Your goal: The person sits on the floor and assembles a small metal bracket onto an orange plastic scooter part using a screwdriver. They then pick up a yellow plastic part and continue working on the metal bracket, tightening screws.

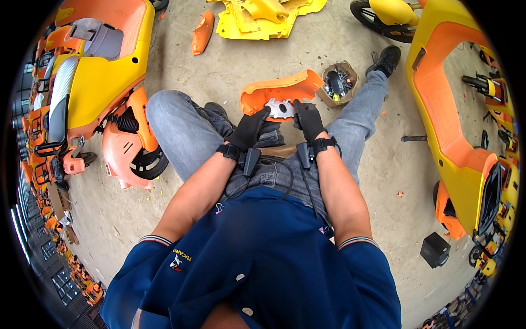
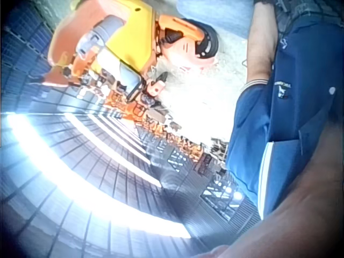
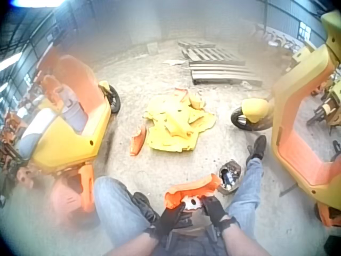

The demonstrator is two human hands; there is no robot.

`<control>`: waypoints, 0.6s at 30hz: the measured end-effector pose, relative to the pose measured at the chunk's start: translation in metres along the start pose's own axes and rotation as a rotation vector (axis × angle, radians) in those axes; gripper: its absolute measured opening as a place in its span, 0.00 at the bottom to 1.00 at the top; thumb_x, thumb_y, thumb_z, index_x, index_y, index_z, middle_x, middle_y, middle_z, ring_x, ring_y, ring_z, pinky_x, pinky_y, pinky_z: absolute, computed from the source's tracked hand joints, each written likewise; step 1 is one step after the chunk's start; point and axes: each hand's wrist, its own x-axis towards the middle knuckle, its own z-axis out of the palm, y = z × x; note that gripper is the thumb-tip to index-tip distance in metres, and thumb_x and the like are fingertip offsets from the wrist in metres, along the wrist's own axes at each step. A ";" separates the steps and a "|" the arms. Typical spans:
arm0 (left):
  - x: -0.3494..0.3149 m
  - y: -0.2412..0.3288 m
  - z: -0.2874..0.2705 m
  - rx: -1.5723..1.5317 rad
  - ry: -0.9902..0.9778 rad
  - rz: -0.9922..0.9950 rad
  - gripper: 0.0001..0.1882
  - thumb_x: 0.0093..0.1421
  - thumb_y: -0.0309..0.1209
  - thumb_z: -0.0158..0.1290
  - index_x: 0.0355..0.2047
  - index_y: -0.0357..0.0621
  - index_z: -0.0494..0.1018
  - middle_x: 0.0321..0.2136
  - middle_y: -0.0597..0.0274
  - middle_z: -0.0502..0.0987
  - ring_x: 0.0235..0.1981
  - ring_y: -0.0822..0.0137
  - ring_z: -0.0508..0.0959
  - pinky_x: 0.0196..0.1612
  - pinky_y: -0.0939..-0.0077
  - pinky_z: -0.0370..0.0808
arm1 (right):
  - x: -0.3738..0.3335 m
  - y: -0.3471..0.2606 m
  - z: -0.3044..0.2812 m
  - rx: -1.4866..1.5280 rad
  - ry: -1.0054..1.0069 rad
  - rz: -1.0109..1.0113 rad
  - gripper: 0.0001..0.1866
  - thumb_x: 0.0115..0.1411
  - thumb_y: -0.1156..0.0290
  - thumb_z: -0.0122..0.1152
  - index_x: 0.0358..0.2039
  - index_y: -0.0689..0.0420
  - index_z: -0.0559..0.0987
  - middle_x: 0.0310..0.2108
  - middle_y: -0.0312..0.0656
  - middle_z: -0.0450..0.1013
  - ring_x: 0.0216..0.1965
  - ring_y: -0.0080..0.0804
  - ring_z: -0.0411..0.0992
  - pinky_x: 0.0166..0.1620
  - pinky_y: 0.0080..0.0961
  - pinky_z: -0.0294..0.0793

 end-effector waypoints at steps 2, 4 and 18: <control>-0.001 0.000 0.000 0.002 -0.006 0.003 0.21 0.67 0.34 0.49 0.57 0.39 0.62 0.49 0.55 0.73 0.46 0.63 0.78 0.45 0.71 0.82 | 0.001 0.001 -0.003 0.023 -0.038 0.067 0.12 0.60 0.62 0.60 0.38 0.57 0.75 0.24 0.35 0.70 0.21 0.20 0.66 0.24 0.18 0.67; -0.002 0.001 0.001 0.004 -0.013 0.005 0.21 0.67 0.34 0.49 0.57 0.40 0.62 0.50 0.55 0.73 0.46 0.63 0.78 0.45 0.70 0.82 | -0.002 0.001 -0.002 0.052 -0.031 0.094 0.12 0.60 0.60 0.61 0.35 0.55 0.75 0.23 0.33 0.68 0.21 0.18 0.65 0.23 0.16 0.65; -0.001 0.000 0.001 -0.016 -0.018 0.012 0.20 0.66 0.34 0.49 0.56 0.42 0.64 0.48 0.60 0.73 0.45 0.65 0.77 0.43 0.68 0.81 | 0.004 0.004 -0.007 0.007 -0.046 0.039 0.11 0.58 0.63 0.62 0.36 0.55 0.76 0.23 0.32 0.68 0.22 0.18 0.66 0.24 0.15 0.65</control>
